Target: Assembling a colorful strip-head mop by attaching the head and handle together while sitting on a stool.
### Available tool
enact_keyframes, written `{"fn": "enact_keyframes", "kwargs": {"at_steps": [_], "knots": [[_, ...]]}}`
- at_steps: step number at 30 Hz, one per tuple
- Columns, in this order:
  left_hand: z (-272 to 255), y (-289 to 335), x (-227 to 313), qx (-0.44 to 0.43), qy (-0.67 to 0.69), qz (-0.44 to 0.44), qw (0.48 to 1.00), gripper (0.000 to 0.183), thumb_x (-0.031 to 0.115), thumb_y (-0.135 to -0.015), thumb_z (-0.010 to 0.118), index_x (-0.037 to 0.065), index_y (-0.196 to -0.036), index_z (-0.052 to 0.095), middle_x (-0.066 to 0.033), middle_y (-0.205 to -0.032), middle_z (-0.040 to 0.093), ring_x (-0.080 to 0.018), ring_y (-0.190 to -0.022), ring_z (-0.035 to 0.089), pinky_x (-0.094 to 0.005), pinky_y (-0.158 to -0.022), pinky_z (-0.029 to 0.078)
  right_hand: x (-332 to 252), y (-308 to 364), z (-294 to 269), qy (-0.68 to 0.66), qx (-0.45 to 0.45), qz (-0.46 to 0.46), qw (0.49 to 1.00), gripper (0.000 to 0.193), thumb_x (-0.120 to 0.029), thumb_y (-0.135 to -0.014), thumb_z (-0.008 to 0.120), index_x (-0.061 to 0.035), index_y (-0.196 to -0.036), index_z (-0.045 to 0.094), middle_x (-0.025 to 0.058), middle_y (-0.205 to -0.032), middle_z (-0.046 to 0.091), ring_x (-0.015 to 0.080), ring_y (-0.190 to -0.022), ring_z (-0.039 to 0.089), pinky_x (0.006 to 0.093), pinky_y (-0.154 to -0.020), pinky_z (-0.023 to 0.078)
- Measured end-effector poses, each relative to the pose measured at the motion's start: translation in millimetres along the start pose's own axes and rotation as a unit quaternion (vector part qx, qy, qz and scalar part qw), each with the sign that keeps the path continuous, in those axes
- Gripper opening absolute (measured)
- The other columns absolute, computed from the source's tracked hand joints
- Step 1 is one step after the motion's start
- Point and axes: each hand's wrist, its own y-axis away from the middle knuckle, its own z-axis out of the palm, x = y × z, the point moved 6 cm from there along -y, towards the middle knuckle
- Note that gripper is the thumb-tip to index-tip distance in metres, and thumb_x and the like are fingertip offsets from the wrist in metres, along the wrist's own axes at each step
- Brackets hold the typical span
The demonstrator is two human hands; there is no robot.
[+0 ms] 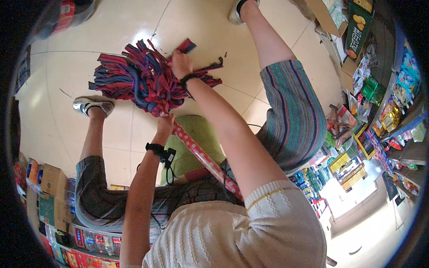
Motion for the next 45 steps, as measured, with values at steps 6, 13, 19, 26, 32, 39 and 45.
{"fn": "enact_keyframes", "kwargs": {"at_steps": [6, 13, 19, 26, 32, 39, 45], "knots": [[20, -7, -39, -0.023, 0.038, -0.007, 0.999, 0.013, 0.016, -0.081, 0.061, 0.007, -0.090, 0.059, -0.0208, -0.076, 0.066, -0.0411, -0.071, 0.066, -0.0526, -0.063, 0.052, -119, -120, -25, 0.064, -0.012, -0.059, 0.996, 0.028, -0.022, -0.073, 0.078, -0.0030, -0.093, 0.074, 0.0199, -0.100, 0.072, 0.0349, -0.094, 0.070, 0.0443, -0.083, 0.057], [22, 1, -35, -0.008, -0.149, 0.118, 0.982, 0.016, 0.015, -0.076, 0.066, 0.006, -0.088, 0.059, -0.0197, -0.077, 0.066, -0.0407, -0.071, 0.066, -0.0511, -0.063, 0.053, -43, -66, -27, 0.056, 0.011, -0.033, 0.998, 0.043, -0.030, -0.069, 0.086, 0.0001, -0.095, 0.068, 0.0214, -0.091, 0.071, 0.0380, -0.090, 0.070, 0.0486, -0.078, 0.057], [12, -6, -60, -0.042, 0.108, -0.046, 0.992, 0.012, 0.016, -0.085, 0.055, 0.005, -0.086, 0.060, -0.0217, -0.078, 0.066, -0.0409, -0.076, 0.067, -0.0508, -0.067, 0.053, 114, 29, -36, -0.320, 0.013, 0.205, 0.925, 0.025, -0.018, -0.087, 0.069, -0.0013, -0.096, 0.051, 0.0157, -0.079, 0.064, 0.0285, -0.070, 0.065, 0.0403, -0.048, 0.047], [0, -9, -2, -0.024, -0.015, 0.034, 0.999, 0.019, 0.022, -0.085, 0.059, 0.004, -0.088, 0.057, -0.0228, -0.082, 0.065, -0.0404, -0.078, 0.067, -0.0517, -0.067, 0.053, 186, 91, -36, -0.359, 0.086, 0.361, 0.857, 0.031, -0.007, -0.082, 0.078, 0.0012, -0.090, 0.049, 0.0123, -0.073, 0.061, 0.0215, -0.055, 0.064, 0.0338, -0.045, 0.053], [23, -9, -5, -0.007, -0.123, 0.167, 0.978, 0.017, 0.018, -0.079, 0.064, 0.007, -0.090, 0.056, -0.0202, -0.076, 0.063, -0.0436, -0.072, 0.064, -0.0541, -0.063, 0.051, 166, 15, -71, -0.422, 0.101, 0.242, 0.868, 0.033, -0.006, -0.079, 0.080, 0.0005, -0.090, 0.050, 0.0132, -0.079, 0.061, 0.0213, -0.060, 0.064, 0.0335, -0.044, 0.052], [23, -25, 37, -0.001, -0.071, 0.195, 0.978, 0.016, 0.018, -0.090, 0.051, 0.005, -0.081, 0.056, -0.0246, -0.075, 0.063, -0.0435, -0.070, 0.065, -0.0535, -0.058, 0.050, 263, 35, -49, -0.271, 0.233, 0.251, 0.899, 0.044, -0.023, -0.076, 0.084, 0.0036, -0.093, 0.053, 0.0185, -0.084, 0.065, 0.0292, -0.071, 0.067, 0.0389, -0.060, 0.051], [12, -6, 12, 0.066, -0.122, 0.223, 0.965, 0.013, 0.018, -0.089, 0.051, 0.006, -0.085, 0.056, -0.0216, -0.070, 0.063, -0.0414, -0.066, 0.064, -0.0539, -0.059, 0.050, 215, 56, -34, -0.338, 0.188, 0.324, 0.863, 0.043, -0.022, -0.076, 0.084, 0.0044, -0.094, 0.055, 0.0166, -0.085, 0.063, 0.0288, -0.070, 0.067, 0.0404, -0.063, 0.055]]}}
